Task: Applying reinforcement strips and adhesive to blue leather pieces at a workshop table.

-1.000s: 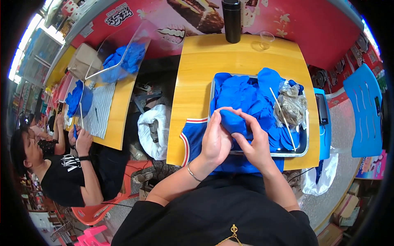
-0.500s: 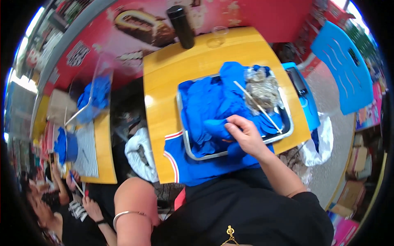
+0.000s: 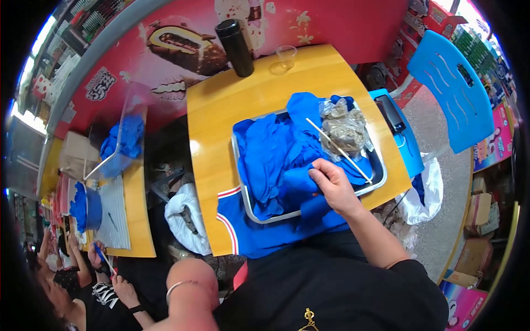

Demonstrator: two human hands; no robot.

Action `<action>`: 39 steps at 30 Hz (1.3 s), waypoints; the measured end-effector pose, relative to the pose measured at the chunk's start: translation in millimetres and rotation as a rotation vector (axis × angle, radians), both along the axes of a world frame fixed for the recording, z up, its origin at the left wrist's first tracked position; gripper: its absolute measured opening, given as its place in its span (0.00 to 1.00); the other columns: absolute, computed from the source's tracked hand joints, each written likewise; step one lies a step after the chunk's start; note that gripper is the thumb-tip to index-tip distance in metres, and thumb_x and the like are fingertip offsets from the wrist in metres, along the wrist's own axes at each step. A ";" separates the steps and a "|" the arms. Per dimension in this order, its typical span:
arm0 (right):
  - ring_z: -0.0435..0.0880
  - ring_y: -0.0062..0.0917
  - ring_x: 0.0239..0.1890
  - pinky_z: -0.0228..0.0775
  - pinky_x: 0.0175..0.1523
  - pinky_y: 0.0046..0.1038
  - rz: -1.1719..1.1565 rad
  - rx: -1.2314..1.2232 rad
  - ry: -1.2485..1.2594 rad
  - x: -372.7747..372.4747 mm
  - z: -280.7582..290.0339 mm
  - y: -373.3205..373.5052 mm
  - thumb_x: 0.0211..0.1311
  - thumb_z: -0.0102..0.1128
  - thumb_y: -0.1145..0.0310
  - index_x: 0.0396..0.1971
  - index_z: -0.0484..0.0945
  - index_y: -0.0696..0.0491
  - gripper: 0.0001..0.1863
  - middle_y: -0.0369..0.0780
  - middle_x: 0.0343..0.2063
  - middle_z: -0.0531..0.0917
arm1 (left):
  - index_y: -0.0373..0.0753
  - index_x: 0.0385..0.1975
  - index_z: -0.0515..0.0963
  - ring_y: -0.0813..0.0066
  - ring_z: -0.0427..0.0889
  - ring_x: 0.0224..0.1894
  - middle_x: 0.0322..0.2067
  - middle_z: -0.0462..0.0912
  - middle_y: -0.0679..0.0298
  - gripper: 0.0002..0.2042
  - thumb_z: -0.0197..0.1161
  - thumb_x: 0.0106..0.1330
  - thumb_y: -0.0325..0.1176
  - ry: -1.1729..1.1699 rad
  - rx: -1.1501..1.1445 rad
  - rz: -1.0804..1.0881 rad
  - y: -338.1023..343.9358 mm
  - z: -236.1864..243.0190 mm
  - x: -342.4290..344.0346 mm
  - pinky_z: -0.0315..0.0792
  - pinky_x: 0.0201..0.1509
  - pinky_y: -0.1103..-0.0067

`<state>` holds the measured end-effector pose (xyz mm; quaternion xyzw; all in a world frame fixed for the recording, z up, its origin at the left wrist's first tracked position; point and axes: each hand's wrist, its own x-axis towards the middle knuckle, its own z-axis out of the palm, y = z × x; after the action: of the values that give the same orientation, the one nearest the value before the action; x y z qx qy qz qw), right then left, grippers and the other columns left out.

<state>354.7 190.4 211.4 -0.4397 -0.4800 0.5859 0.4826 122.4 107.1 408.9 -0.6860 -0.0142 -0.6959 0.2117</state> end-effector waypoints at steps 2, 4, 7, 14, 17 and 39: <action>0.70 0.11 0.26 0.68 0.29 0.17 0.010 -0.011 -0.002 -9.2 9.6 1.2 0.63 0.52 0.69 0.30 0.73 0.54 0.06 0.30 0.24 0.73 | 0.37 0.38 0.72 0.72 0.72 0.40 0.34 0.74 0.63 0.10 0.53 0.60 0.34 -0.310 0.031 -0.489 4.8 -44.0 0.1 0.67 0.44 0.72; 0.70 0.12 0.25 0.66 0.29 0.17 -0.016 0.108 -0.106 -7.3 17.0 -1.6 0.63 0.53 0.71 0.29 0.73 0.57 0.05 0.31 0.22 0.73 | 0.33 0.39 0.71 0.67 0.73 0.40 0.36 0.73 0.58 0.12 0.51 0.59 0.33 -0.367 -0.451 -0.301 27.5 -88.6 6.3 0.69 0.47 0.72; 0.70 0.11 0.25 0.64 0.29 0.17 0.000 0.142 -0.131 -11.9 19.9 -3.3 0.63 0.52 0.72 0.28 0.72 0.58 0.05 0.31 0.22 0.73 | 0.31 0.54 0.61 0.67 0.72 0.48 0.49 0.67 0.56 0.26 0.61 0.56 0.28 0.000 -1.389 -0.217 67.7 -145.5 26.2 0.65 0.54 0.74; 0.68 0.11 0.27 0.62 0.31 0.16 -0.017 0.178 -0.073 -26.1 15.4 -4.7 0.63 0.50 0.72 0.31 0.74 0.57 0.05 0.31 0.26 0.75 | 0.33 0.41 0.74 0.79 0.77 0.35 0.38 0.73 0.62 0.15 0.67 0.54 0.23 -0.239 -1.582 -0.444 65.1 -181.8 48.9 0.72 0.37 0.86; 0.68 0.11 0.28 0.62 0.33 0.16 0.018 0.156 -0.070 -28.3 11.5 -5.0 0.63 0.49 0.72 0.32 0.75 0.57 0.06 0.31 0.28 0.76 | 0.33 0.37 0.75 0.83 0.75 0.31 0.34 0.72 0.64 0.11 0.66 0.54 0.22 -0.316 -1.518 -0.432 62.6 -185.0 52.4 0.70 0.33 0.88; 0.66 0.09 0.24 0.58 0.28 0.15 0.022 0.096 -0.097 -29.1 9.0 -6.9 0.62 0.52 0.72 0.30 0.74 0.57 0.05 0.28 0.21 0.72 | 0.33 0.33 0.75 0.85 0.72 0.28 0.29 0.69 0.68 0.06 0.64 0.58 0.25 -0.417 -1.641 -0.496 65.2 -189.5 45.8 0.67 0.32 0.89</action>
<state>325.6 183.5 220.4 -0.4387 -0.5350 0.5456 0.4729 168.2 172.3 219.5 -0.4640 -0.3987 -0.6032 -0.5118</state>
